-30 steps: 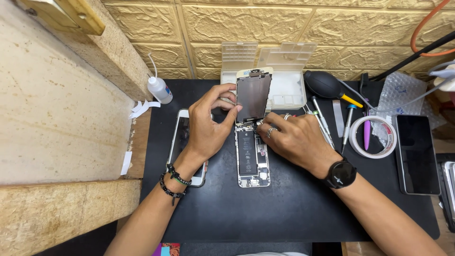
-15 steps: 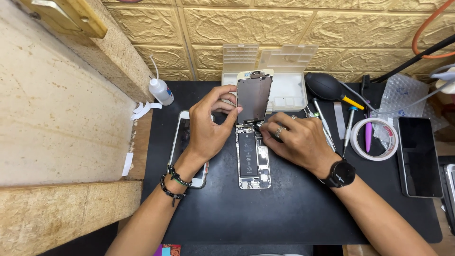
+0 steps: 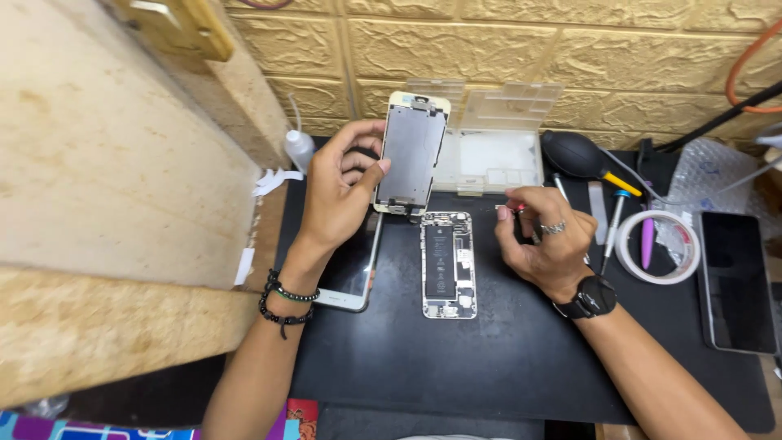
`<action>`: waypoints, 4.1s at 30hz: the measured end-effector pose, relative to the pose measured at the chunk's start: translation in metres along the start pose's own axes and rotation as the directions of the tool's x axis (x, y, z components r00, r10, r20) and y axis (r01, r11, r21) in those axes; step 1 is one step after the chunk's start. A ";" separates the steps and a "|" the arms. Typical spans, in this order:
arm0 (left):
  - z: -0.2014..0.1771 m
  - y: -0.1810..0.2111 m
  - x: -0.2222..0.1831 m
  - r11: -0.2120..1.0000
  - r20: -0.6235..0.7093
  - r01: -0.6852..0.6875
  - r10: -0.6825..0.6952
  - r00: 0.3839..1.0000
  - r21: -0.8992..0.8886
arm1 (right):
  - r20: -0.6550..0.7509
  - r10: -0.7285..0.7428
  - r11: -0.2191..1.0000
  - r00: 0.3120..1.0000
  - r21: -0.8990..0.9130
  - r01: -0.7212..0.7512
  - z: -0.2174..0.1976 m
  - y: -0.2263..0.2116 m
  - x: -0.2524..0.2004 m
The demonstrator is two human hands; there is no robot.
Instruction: Disassembling a smartphone by removing internal screws with a precision screwdriver and prying out internal components.
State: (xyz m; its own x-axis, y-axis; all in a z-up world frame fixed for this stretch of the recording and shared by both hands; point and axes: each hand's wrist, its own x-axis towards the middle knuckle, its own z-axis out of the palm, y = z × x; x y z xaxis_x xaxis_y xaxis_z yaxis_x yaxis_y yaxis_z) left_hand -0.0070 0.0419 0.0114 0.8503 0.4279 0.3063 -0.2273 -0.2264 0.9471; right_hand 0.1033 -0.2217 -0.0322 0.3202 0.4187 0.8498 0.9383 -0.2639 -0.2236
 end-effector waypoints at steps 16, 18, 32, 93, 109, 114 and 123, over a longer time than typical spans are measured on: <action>-0.051 0.051 -0.070 0.727 -0.053 0.310 -0.354 0.934 0.613 | -0.058 0.056 0.998 0.997 0.004 -0.056 0.000 -0.004 0.006; -0.052 0.043 -0.076 0.709 -0.127 0.382 -0.386 0.914 0.593 | -0.071 0.062 0.998 0.996 0.011 -0.062 0.000 -0.003 0.005; -0.037 0.044 -0.084 0.597 -0.227 0.406 -0.354 0.907 0.692 | -0.116 0.360 0.932 0.926 0.096 -0.350 -0.050 0.020 0.047; 0.094 0.032 -0.026 0.554 0.570 -0.500 0.055 0.820 0.666 | 0.484 0.267 0.916 0.833 -0.395 -0.064 -0.038 -0.007 0.021; 0.093 0.033 -0.023 0.561 0.563 -0.483 0.034 0.826 0.673 | 0.488 0.241 0.919 0.839 -0.393 -0.036 -0.036 -0.007 0.021; 0.094 0.034 -0.022 0.558 0.565 -0.482 0.029 0.824 0.675 | 0.496 0.251 0.920 0.831 -0.389 -0.046 -0.034 -0.007 0.021; 0.095 0.035 -0.023 0.560 0.553 -0.472 0.030 0.833 0.681 | 0.493 0.251 0.927 0.833 -0.371 -0.060 -0.032 -0.009 0.021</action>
State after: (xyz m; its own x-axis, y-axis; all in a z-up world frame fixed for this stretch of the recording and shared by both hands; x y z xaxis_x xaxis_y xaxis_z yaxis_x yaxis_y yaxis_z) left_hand 0.0109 -0.0590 0.0290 0.9637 -0.1339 0.2308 -0.2053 -0.9245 0.3212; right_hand 0.0976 -0.2382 0.0029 0.5669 0.7109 0.4163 0.8019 -0.5919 -0.0813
